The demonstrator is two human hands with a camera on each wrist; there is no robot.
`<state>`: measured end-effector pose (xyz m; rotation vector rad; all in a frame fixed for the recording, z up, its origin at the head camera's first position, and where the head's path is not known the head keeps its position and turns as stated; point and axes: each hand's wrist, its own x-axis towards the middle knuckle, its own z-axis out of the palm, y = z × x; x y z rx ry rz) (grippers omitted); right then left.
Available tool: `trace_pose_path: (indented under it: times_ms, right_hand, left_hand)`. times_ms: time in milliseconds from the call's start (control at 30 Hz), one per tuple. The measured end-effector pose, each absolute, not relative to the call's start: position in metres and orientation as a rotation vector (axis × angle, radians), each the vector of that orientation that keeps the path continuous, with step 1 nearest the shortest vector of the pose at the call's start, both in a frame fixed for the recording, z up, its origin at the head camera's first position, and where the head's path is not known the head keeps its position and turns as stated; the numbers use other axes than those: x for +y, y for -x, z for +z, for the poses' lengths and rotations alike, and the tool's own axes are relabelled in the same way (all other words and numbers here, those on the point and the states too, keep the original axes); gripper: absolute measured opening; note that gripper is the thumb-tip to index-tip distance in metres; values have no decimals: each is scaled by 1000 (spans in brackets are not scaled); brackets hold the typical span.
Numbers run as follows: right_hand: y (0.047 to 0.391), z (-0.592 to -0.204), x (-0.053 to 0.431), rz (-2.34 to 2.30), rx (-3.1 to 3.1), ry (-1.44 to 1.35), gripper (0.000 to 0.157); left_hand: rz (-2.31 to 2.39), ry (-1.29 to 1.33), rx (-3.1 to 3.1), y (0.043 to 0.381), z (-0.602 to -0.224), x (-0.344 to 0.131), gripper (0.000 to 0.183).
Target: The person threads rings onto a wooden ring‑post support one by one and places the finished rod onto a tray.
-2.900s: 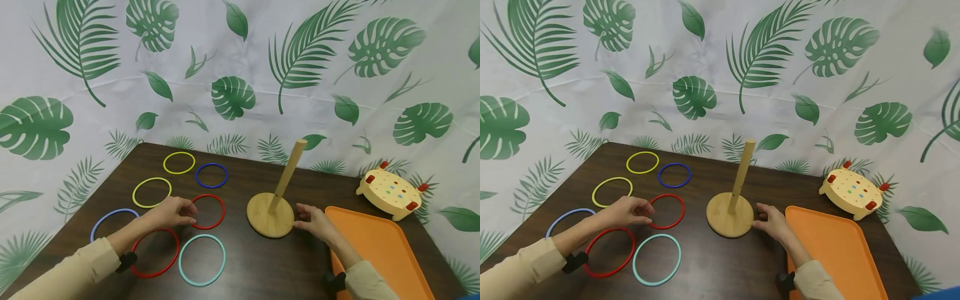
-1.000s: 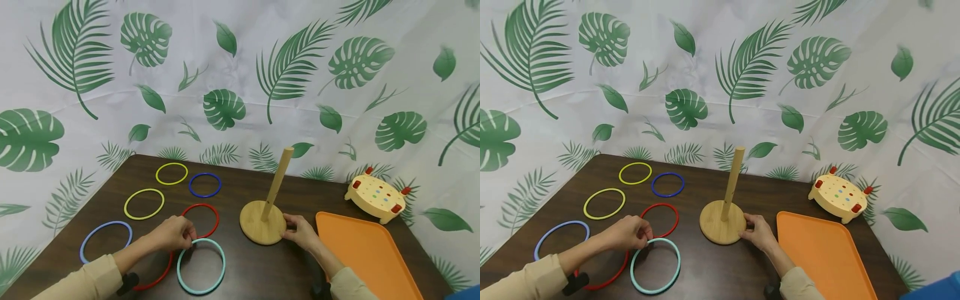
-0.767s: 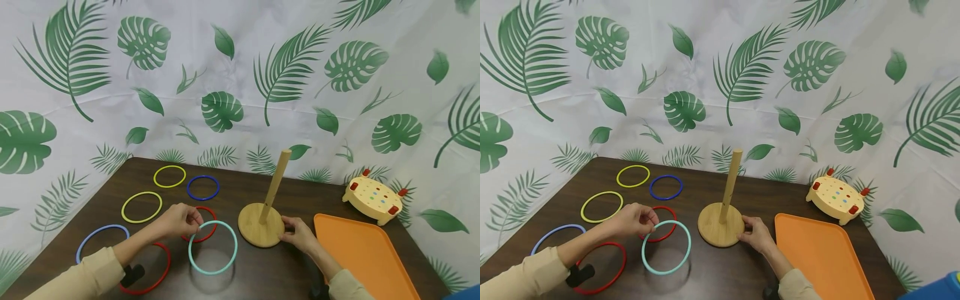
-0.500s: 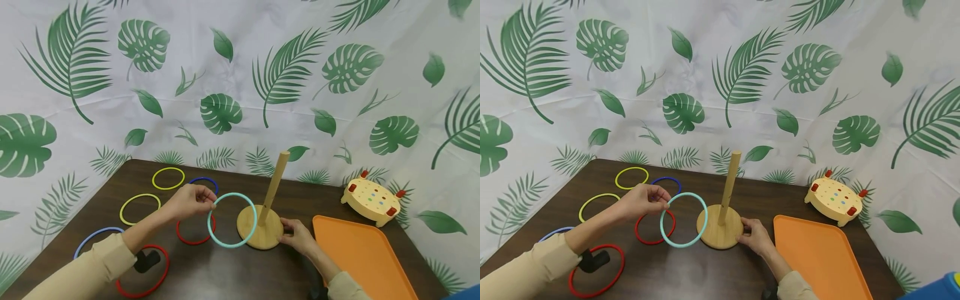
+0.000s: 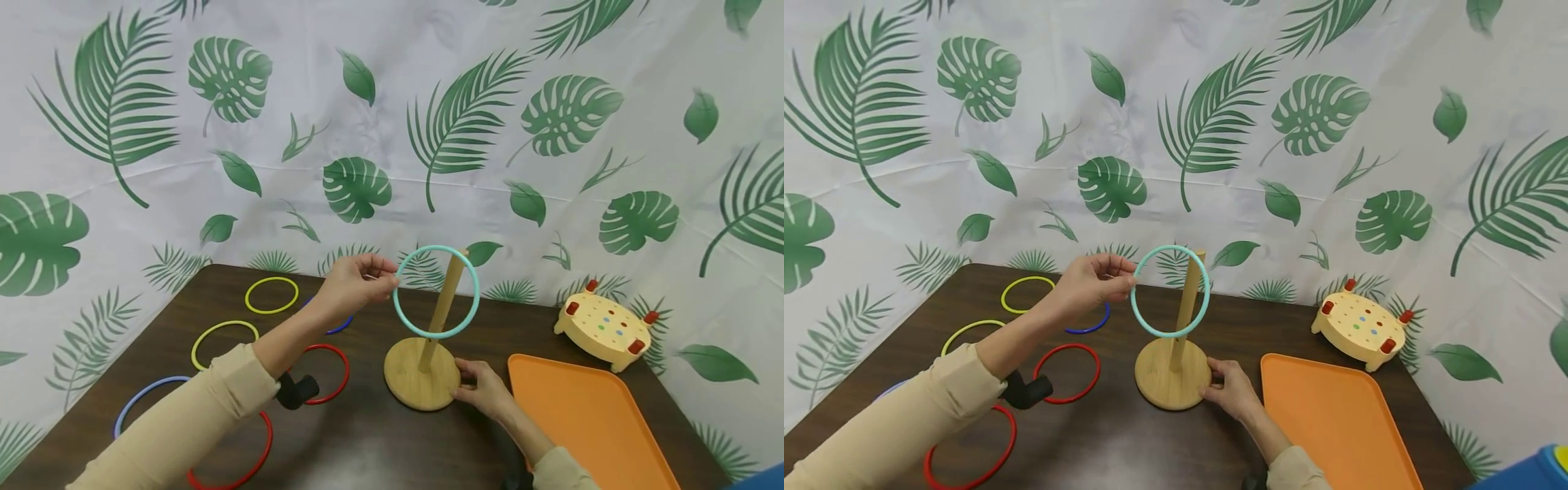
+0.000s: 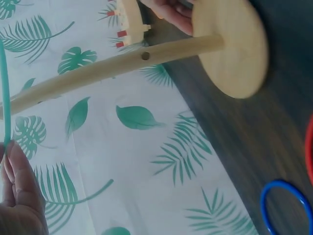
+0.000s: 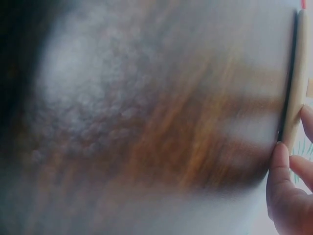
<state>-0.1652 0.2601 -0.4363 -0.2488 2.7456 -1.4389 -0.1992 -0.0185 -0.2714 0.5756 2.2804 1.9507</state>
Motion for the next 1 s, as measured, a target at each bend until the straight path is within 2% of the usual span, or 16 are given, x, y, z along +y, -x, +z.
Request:
trace_pose_path:
  times_ms: [333, 533, 800, 1000]
  right_hand:
    - [166, -435, 260, -1433, 2732, 277, 60]
    - [166, -435, 259, -1427, 2744, 248, 60]
    - [166, -434, 260, -1443, 2729, 279, 60]
    - [168, -434, 263, -1423, 2713, 408, 60]
  left_hand:
    - [2111, -470, 2092, 219, -267, 12, 27]
    - [2112, -368, 2076, 227, -280, 21, 22]
    - [1993, -221, 2140, 232, -328, 15, 20]
    - [1898, -101, 2184, 231, -369, 9, 18]
